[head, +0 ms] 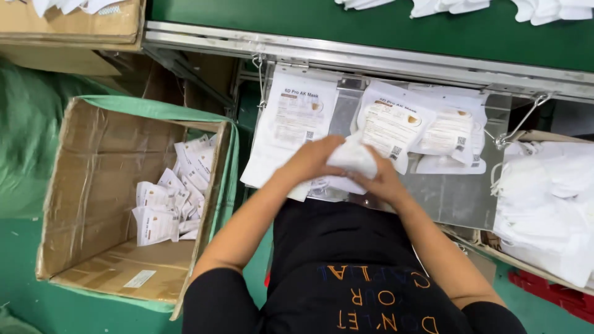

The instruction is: Packing masks into individual pouches from a conveyor belt.

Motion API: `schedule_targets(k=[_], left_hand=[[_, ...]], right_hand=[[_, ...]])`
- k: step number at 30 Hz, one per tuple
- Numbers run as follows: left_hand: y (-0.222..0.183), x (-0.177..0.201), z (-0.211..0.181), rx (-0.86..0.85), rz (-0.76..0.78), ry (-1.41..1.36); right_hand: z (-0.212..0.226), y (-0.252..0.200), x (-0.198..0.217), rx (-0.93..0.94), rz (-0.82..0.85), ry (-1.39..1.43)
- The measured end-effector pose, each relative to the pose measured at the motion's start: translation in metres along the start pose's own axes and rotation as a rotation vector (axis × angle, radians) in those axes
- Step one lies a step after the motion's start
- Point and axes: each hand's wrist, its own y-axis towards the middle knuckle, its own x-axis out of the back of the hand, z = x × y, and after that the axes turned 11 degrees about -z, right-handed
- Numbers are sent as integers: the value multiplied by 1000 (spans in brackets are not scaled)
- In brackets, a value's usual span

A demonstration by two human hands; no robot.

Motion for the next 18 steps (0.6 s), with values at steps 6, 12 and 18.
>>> schedule_targets(k=[6,12,18], left_hand=[[77,36,101,352,-524,-109],[69,28,131,146,-463,260],[63,73,22,-223,-535,148]], right_hand=[[31,66,41,-427,-246,741],[27,114,75,-436,-280,860],[34,145,103,-117,-197,280]])
